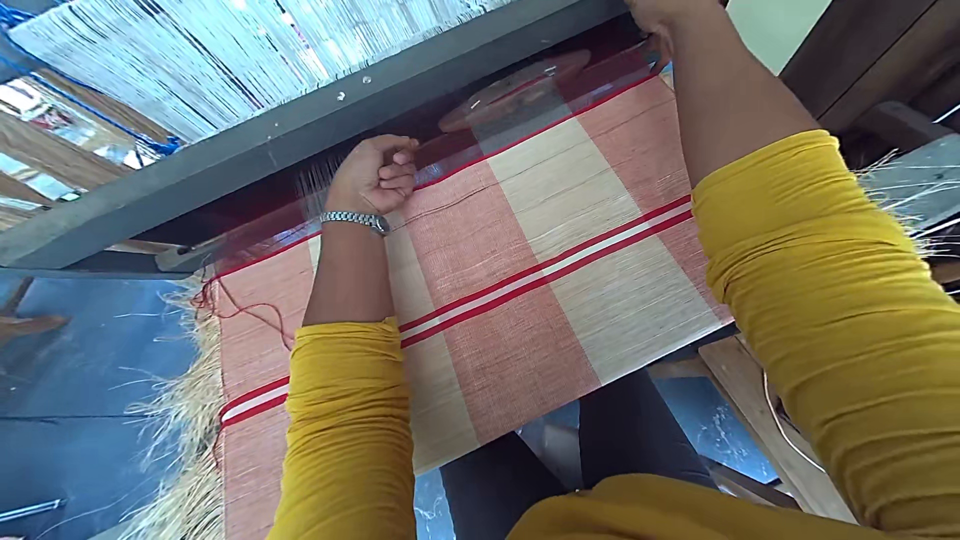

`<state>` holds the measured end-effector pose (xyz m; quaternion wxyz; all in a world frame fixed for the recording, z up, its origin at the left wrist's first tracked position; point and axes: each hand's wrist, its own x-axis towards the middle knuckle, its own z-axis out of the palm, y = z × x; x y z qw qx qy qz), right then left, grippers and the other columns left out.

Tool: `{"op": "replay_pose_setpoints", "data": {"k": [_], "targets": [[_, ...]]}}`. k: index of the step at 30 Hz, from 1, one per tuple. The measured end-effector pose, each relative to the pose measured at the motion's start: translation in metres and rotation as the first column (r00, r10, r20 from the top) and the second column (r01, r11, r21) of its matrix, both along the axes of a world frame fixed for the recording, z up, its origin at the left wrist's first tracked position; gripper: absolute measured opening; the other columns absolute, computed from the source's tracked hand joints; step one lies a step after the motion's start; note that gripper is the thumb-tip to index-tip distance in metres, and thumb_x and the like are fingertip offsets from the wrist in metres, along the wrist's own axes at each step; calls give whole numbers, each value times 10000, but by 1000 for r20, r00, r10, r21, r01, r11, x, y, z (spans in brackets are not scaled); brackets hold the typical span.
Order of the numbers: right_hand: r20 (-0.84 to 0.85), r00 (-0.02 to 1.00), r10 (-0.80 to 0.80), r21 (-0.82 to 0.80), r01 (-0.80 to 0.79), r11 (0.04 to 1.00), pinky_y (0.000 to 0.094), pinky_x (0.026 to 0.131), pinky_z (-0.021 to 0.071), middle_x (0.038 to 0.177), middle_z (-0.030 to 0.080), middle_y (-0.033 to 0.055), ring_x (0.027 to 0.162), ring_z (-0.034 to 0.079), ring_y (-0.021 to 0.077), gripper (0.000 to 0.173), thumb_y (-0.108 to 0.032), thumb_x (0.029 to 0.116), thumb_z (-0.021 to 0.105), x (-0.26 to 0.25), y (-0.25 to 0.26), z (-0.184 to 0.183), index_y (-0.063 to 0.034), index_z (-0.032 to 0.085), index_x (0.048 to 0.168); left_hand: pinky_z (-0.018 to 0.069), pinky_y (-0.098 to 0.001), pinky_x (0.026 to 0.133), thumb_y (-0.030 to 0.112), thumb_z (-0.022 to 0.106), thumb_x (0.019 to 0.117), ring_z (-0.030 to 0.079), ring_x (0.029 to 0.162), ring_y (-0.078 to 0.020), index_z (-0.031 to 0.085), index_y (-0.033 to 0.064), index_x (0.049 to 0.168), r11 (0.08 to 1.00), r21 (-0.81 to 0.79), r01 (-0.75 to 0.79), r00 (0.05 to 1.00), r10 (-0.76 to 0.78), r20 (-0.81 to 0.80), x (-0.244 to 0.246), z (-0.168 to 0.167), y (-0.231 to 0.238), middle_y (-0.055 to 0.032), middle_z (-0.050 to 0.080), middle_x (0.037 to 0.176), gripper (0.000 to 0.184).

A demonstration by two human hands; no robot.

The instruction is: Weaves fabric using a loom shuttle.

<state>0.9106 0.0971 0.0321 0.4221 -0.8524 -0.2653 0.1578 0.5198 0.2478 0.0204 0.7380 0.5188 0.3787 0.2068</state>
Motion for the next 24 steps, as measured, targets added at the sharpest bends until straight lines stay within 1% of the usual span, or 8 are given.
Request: {"op": "replay_pose_setpoints", "data": {"k": [3, 4, 6, 10, 12, 18, 21, 24], "targets": [[-39, 999, 2, -4, -3, 1000, 583, 1139, 378, 1532, 481, 210, 1414, 475, 334, 971, -833, 933, 359, -1, -2, 2, -65, 486, 1515, 318, -86, 430, 267, 445, 1077, 358, 447, 34, 528, 187, 1000, 963, 159, -217, 961, 240, -140, 16, 8, -30, 85, 495, 678, 139], [-56, 998, 0, -1, 0, 1000, 588, 1127, 391, 1529, 485, 207, 1403, 486, 336, 987, -847, 920, 365, -1, -4, 2, -69, 487, 1514, 352, -139, 406, 275, 502, 1069, 410, 436, -1, 515, 162, 1090, 922, 284, -264, 955, 292, -60, 22, -6, -34, 43, 541, 682, 116], [-88, 996, 0, 12, 1, 1000, 581, 1120, 400, 1528, 485, 203, 1392, 496, 333, 995, -854, 907, 389, 0, -5, 1, -73, 483, 1516, 417, -195, 425, 290, 527, 1077, 475, 479, -46, 275, 70, 1436, 850, 485, -205, 965, 259, -47, 29, -13, -58, -21, 531, 789, 491], [-143, 990, -4, 62, 13, 998, 511, 1077, 466, 1485, 535, 169, 1327, 560, 287, 969, -830, 898, 464, 14, 0, -6, -87, 477, 1519, 336, -117, 459, 236, 392, 1121, 383, 482, 12, 535, 66, 1074, 934, 348, -76, 917, 203, -345, 27, 63, -172, 42, 454, 689, 227], [-188, 982, -17, 78, 32, 996, 502, 1037, 499, 1468, 553, 156, 1289, 591, 279, 992, -846, 866, 504, 17, 1, -8, -106, 465, 1526, 380, -127, 539, 148, 316, 1128, 444, 551, -7, 554, -9, 1097, 951, 303, -57, 937, 156, -311, 29, 87, -195, 4, 464, 725, 286], [-217, 975, -49, 107, 74, 992, 526, 1028, 503, 1452, 563, 155, 1282, 593, 295, 969, -808, 874, 546, 7, -6, -5, -78, 479, 1509, 318, -122, 436, 307, 356, 1134, 378, 456, 21, 534, 92, 1166, 956, 293, -6, 942, 104, -320, 55, 53, -157, 52, 538, 714, 281], [-161, 986, -43, 89, 58, 994, 534, 1115, 430, 1495, 519, 178, 1364, 524, 304, 947, -785, 911, 512, 8, -4, -7, -53, 478, 1510, 252, -84, 393, 167, 359, 1099, 277, 431, 30, 456, 113, 972, 996, 84, 14, 1000, -13, -11, 62, 28, -108, 63, 381, 659, 168], [-96, 995, -36, 70, 43, 997, 528, 1178, 360, 1519, 497, 198, 1425, 463, 309, 987, -813, 898, 491, 10, -3, -10, -27, 494, 1496, 208, -47, 387, 185, 320, 1099, 231, 422, 52, 489, 101, 1032, 995, -103, -14, 997, 21, 72, 59, 29, -88, 73, 347, 676, 201]]}}
